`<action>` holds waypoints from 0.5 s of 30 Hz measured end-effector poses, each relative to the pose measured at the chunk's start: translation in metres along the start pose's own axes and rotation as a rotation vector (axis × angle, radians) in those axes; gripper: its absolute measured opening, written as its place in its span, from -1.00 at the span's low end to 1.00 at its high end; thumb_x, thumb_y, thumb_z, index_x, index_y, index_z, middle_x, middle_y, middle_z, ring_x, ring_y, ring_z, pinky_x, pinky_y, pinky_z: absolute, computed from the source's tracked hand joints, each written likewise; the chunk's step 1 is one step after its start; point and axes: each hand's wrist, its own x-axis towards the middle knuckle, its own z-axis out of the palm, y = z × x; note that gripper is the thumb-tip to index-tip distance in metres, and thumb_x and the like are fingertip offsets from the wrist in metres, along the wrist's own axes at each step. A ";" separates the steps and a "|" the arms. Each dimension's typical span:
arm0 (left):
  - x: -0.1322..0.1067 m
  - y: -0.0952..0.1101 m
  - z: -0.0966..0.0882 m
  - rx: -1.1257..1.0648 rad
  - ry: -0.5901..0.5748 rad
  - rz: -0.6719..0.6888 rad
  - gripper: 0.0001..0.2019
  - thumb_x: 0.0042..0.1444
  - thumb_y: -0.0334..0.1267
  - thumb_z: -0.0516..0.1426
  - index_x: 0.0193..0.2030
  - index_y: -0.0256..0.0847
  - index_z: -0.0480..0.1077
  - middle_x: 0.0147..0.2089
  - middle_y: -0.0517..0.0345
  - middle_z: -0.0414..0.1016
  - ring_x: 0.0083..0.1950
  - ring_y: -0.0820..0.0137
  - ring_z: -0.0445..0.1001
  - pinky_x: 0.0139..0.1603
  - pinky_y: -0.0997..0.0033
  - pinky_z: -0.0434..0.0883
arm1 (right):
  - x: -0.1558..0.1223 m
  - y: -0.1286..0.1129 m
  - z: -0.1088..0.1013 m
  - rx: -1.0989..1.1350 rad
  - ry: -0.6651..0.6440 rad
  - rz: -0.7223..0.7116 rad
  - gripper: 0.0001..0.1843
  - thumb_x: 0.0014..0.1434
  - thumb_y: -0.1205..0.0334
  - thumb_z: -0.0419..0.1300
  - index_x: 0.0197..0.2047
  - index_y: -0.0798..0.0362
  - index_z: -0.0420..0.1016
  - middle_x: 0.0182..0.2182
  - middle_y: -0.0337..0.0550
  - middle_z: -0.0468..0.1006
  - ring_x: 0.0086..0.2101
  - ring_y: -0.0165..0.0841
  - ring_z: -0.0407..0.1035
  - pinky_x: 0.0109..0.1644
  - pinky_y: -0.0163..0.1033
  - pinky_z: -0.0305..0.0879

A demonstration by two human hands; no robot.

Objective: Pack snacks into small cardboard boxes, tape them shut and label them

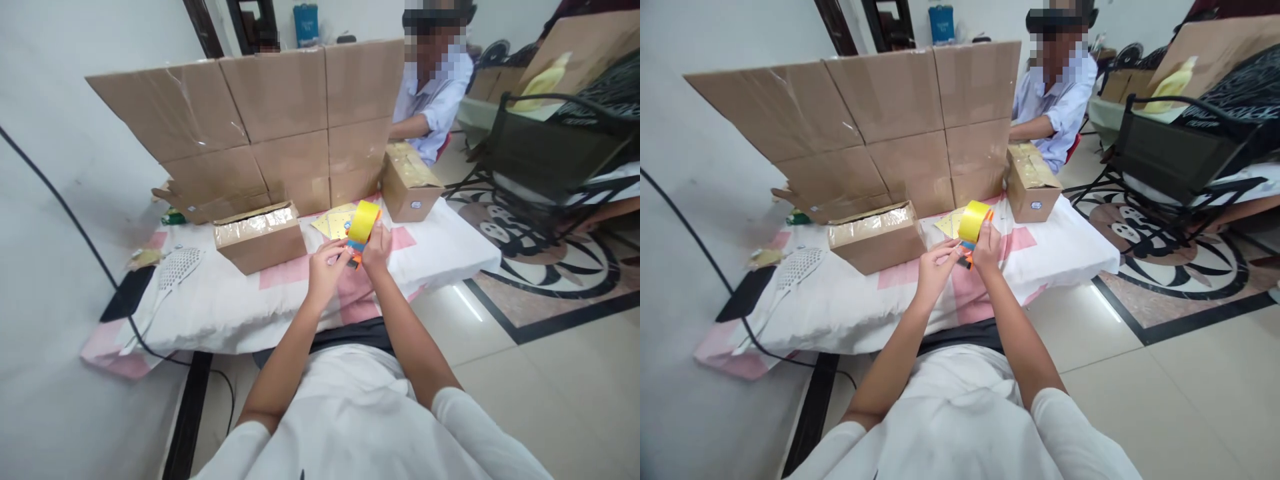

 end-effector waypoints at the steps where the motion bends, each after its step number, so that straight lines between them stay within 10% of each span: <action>1: -0.002 0.005 0.001 0.038 0.009 0.008 -0.88 0.18 -0.18 0.31 -0.31 -0.12 0.67 -0.01 -0.02 0.69 0.12 0.17 0.59 0.25 0.11 0.42 | 0.000 -0.002 -0.001 -0.015 0.031 -0.019 -0.46 0.35 -0.34 -0.06 -0.42 -0.09 0.27 -0.44 -0.19 0.33 -0.29 -0.22 0.34 -0.14 -0.10 0.38; 8: -0.024 0.017 -0.002 -0.036 -0.119 -0.251 -0.74 0.16 -0.07 0.28 -0.40 -0.23 0.60 -0.51 0.15 0.55 -0.52 0.42 0.48 -0.46 0.45 0.39 | 0.007 -0.020 -0.007 0.016 0.045 -0.083 -0.41 0.33 -0.39 -0.09 -0.44 -0.08 0.22 -0.46 -0.20 0.31 -0.29 -0.23 0.36 -0.12 -0.09 0.40; 15: -0.026 0.019 -0.003 -0.243 -0.217 -0.303 -0.61 -0.01 0.09 0.36 -0.41 -0.27 0.55 -0.56 0.19 0.44 -0.57 0.49 0.35 -0.55 0.48 0.37 | 0.039 -0.042 -0.005 0.247 0.049 0.150 -0.34 0.17 -0.53 0.00 -0.35 -0.04 0.30 -0.45 -0.21 0.42 -0.36 -0.24 0.46 -0.27 -0.11 0.48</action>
